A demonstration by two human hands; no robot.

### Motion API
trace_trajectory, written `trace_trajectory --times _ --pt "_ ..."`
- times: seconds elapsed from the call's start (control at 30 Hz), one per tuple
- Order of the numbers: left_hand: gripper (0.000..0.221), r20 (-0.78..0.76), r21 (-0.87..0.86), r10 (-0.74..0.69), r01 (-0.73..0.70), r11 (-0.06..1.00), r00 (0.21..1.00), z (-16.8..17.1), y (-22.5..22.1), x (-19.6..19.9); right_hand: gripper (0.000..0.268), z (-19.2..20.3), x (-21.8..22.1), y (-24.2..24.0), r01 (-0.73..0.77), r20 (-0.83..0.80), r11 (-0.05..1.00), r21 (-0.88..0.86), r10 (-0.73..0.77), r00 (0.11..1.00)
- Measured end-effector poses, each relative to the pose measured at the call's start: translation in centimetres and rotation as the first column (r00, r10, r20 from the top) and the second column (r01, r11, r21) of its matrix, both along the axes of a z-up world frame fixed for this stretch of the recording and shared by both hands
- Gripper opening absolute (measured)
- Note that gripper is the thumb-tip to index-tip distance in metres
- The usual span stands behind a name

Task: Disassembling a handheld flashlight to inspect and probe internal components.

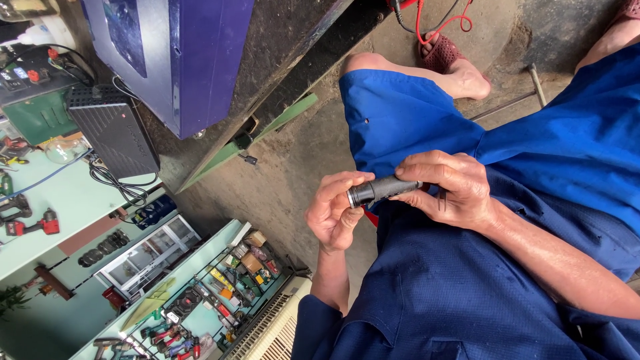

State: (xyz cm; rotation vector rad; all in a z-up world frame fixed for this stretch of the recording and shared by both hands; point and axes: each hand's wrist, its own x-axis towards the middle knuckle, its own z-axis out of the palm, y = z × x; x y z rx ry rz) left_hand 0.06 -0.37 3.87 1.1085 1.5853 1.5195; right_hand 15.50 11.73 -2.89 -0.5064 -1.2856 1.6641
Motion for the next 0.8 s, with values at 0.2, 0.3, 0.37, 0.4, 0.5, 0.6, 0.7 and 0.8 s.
trace_trajectory --times 0.2,0.3,0.37,0.4,0.5,0.6,0.7,0.8 --pt "0.033 0.010 -0.006 -0.014 0.014 1.000 1.000 -0.07 -0.21 -0.12 0.026 -0.48 0.33 -0.23 0.020 0.016 0.999 0.044 -0.021 1.000" --pt "0.032 0.005 -0.005 -0.021 0.021 1.000 1.000 -0.09 -0.11 -0.06 0.024 -0.56 0.36 -0.16 0.033 0.031 0.996 0.083 -0.036 0.999" --pt "0.030 -0.015 -0.014 -0.026 0.026 1.000 1.000 -0.09 0.00 -0.04 0.021 -0.74 0.36 -0.27 0.053 0.035 0.994 0.098 -0.057 0.998" --pt "0.030 -0.016 -0.014 -0.026 0.026 1.000 1.000 -0.06 0.14 -0.01 0.021 -0.75 0.36 -0.31 0.053 0.035 0.994 0.098 -0.057 0.998" --pt "0.027 -0.023 -0.015 -0.035 0.034 0.999 0.999 0.05 0.37 0.06 0.017 -0.72 0.34 -0.41 0.082 0.068 0.990 0.116 -0.090 0.994" --pt "0.027 -0.014 -0.011 -0.036 0.036 0.999 0.999 0.00 0.31 0.12 0.013 -0.61 0.32 -0.29 0.096 0.057 0.988 0.123 -0.103 0.993" --pt "0.027 0.004 -0.026 -0.014 0.014 1.000 1.000 -0.19 0.13 0.17 0.013 -0.40 0.34 -0.14 0.096 0.066 0.988 0.120 -0.104 0.992" --pt "0.030 0.067 -0.022 0.024 -0.023 0.999 0.997 -0.72 -0.13 0.08 0.022 -0.16 0.34 -0.13 0.068 0.045 0.995 0.073 -0.071 0.996"
